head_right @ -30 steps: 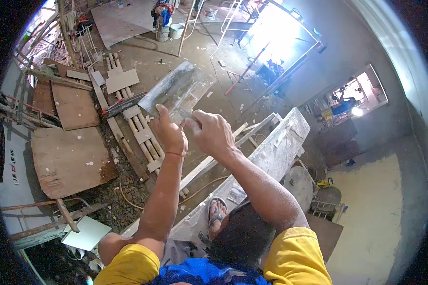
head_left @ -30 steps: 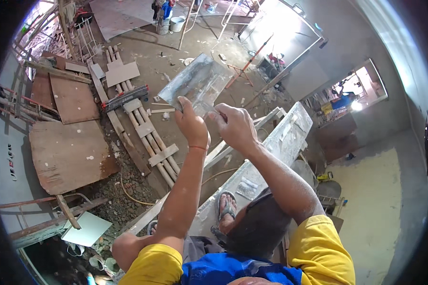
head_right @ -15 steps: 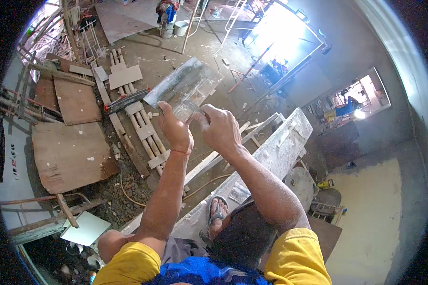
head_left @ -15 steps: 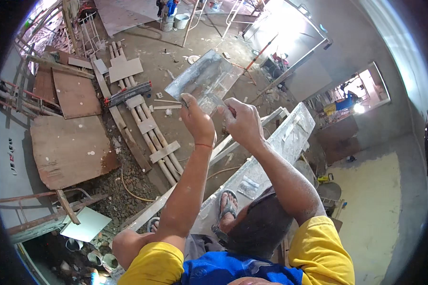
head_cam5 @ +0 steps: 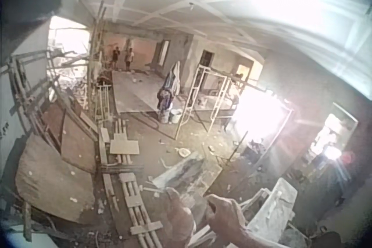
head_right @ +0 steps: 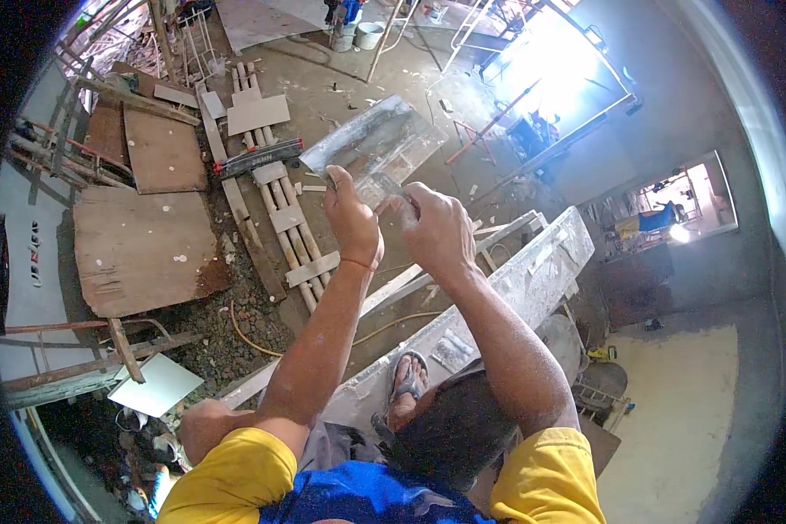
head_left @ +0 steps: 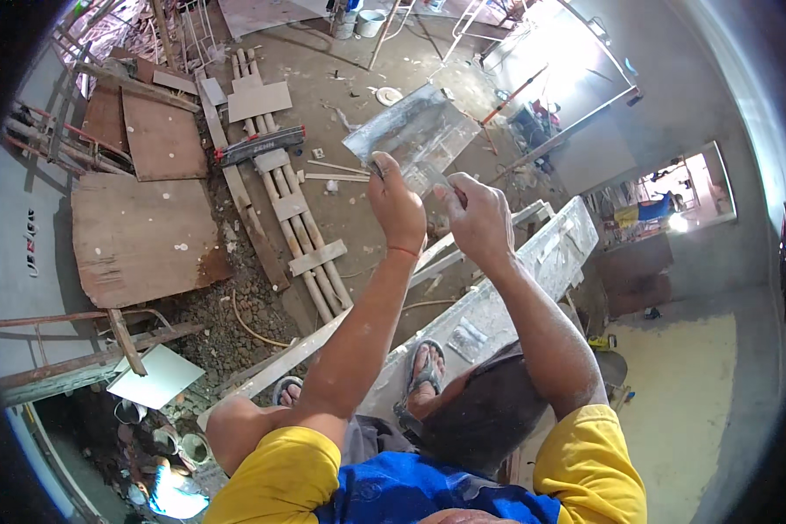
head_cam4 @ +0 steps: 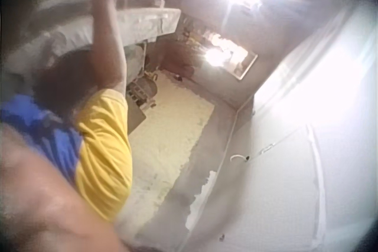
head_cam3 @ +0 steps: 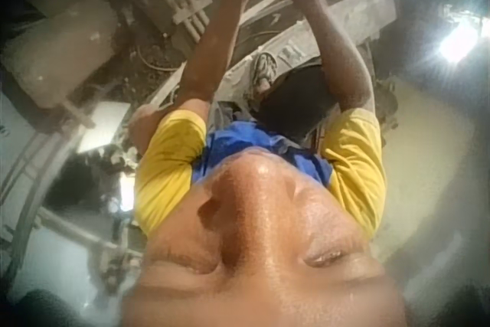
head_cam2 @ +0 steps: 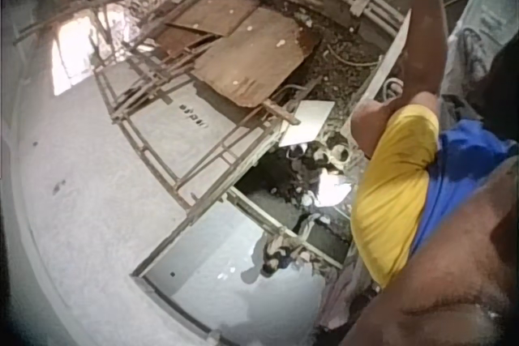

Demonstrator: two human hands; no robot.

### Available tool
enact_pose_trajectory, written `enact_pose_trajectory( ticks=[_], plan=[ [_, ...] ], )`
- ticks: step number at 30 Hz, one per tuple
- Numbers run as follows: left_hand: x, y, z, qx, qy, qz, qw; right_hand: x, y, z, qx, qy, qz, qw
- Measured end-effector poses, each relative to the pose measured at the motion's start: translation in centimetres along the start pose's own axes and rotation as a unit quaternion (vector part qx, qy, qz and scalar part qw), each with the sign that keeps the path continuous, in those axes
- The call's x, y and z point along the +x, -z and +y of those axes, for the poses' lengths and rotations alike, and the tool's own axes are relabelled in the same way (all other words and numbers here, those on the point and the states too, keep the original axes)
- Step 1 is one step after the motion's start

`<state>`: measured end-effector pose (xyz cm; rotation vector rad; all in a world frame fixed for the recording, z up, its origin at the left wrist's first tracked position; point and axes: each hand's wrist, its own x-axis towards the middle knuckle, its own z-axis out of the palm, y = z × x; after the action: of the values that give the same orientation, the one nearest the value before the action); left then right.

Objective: Applying mortar or adhesive to the back of a large tile using a trowel.

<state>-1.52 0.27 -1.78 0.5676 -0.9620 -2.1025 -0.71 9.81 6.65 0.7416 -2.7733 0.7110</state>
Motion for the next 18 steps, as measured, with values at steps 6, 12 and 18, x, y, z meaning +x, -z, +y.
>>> enact_pose_trajectory(
  ticks=[6,12,18],
  plan=[
    [-0.5,0.3,0.9,-0.031,0.031,0.022,0.999,-0.4,0.3,-0.8,0.023,-0.004,-0.013,1.0],
    [-1.2,-0.2,1.7,-0.03,0.008,0.029,0.999,-0.7,1.1,-1.7,-0.002,-0.03,-0.086,0.996],
    [-0.7,0.3,0.3,0.055,-0.009,0.044,0.997,-0.8,0.8,-1.7,0.017,-0.032,-0.054,0.998]
  ],
)
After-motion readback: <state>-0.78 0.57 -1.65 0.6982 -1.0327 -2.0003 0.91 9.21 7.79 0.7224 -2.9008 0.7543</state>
